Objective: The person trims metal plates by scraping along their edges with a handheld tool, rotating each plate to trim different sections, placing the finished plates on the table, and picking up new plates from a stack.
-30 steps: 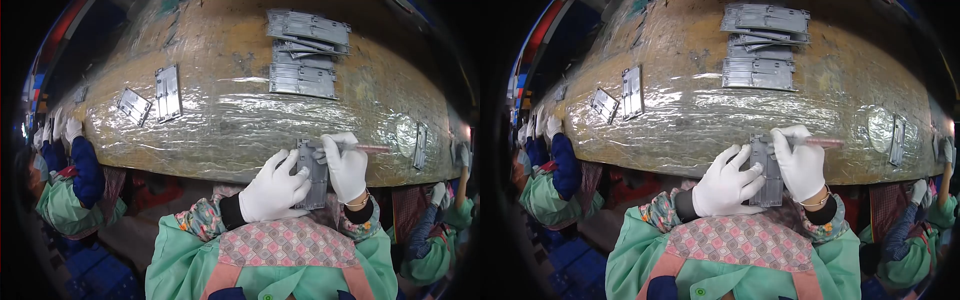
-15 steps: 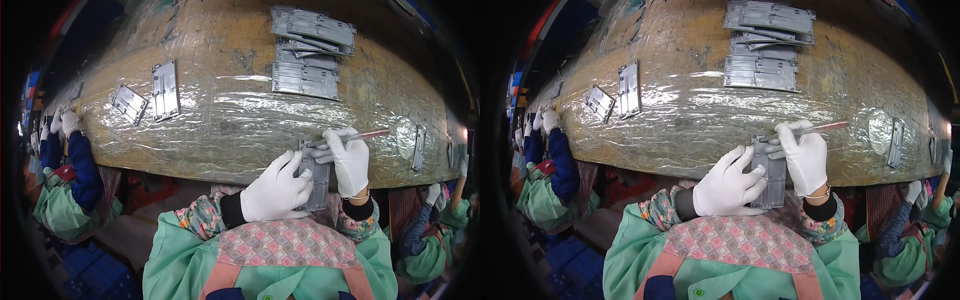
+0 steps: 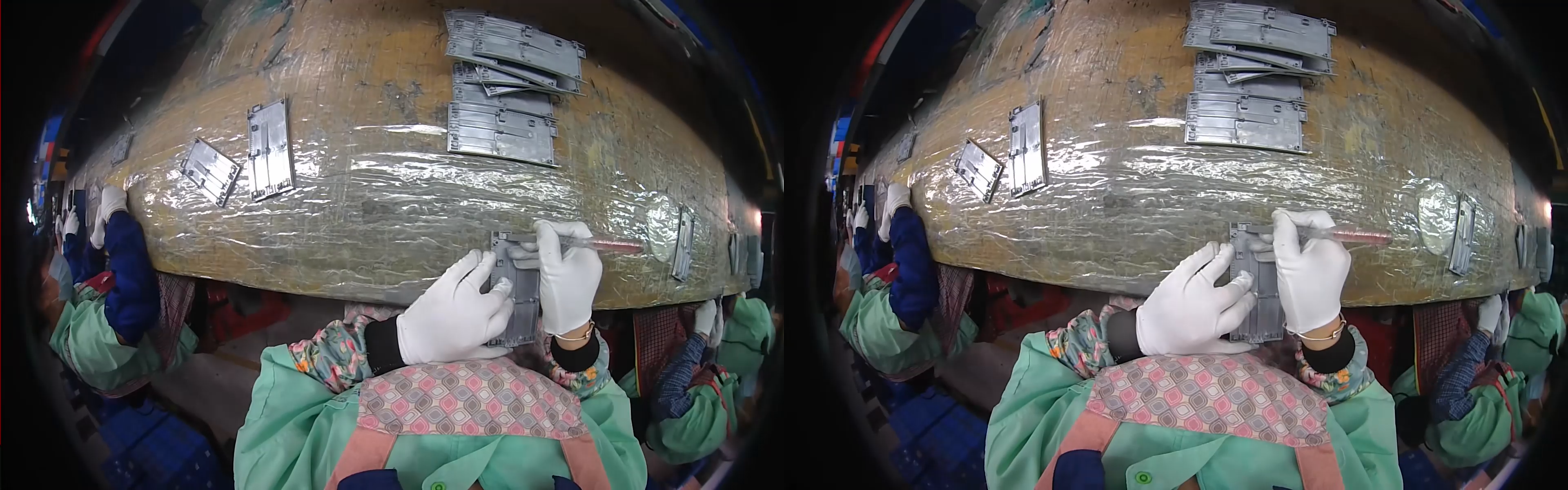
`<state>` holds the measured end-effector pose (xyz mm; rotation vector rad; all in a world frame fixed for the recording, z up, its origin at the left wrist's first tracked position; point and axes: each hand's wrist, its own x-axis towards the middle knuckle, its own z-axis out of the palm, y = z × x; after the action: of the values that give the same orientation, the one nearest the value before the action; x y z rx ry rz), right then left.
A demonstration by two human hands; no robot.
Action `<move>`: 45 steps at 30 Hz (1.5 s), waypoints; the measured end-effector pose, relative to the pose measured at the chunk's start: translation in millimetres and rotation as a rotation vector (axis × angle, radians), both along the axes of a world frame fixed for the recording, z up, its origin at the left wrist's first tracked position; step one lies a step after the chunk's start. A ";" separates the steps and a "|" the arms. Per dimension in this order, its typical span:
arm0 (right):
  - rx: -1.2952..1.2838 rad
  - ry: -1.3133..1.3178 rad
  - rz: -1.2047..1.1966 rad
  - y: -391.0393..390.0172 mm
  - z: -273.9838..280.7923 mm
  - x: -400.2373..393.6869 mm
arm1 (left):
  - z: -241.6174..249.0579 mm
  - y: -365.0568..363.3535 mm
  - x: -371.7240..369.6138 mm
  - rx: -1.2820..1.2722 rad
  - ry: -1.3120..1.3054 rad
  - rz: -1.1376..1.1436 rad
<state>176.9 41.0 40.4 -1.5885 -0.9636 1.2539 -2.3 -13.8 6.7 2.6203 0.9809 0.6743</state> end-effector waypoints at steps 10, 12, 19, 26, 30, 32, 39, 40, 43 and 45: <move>-0.146 0.035 0.129 17.9 13.4 11.6 | 2.0 4.2 -4.0 -0.011 0.046 -0.057; -0.151 0.026 0.152 21.4 14.6 12.7 | 1.9 4.3 -4.5 -0.015 0.039 -0.062; -0.213 0.069 0.324 43.2 15.8 26.9 | 0.7 3.9 -4.6 -0.001 0.032 -0.062; -0.285 0.102 0.520 60.2 20.3 36.5 | 1.5 3.4 -4.2 -0.006 0.016 -0.048; -0.279 0.098 0.512 54.1 24.3 33.1 | 0.0 2.7 -3.7 -0.012 -0.009 -0.039; -0.268 0.091 0.425 47.5 19.1 33.8 | -1.4 3.0 -4.1 0.010 0.018 -0.052; -0.248 0.078 0.349 43.2 17.7 28.0 | 1.4 3.5 -4.5 -0.008 0.022 -0.058; -0.255 0.083 0.351 44.0 17.1 27.9 | 2.8 3.6 -4.7 -0.020 0.020 -0.059; -0.271 0.078 0.365 45.7 18.4 26.3 | 1.5 2.9 -3.5 -0.022 0.000 -0.046; -0.240 0.058 0.383 43.2 16.4 26.5 | 4.7 4.1 -4.5 -0.018 -0.009 -0.044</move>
<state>203.4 84.2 56.8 -1.5832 -1.1515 1.7247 -6.9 -9.8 11.5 2.6131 0.9197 0.6634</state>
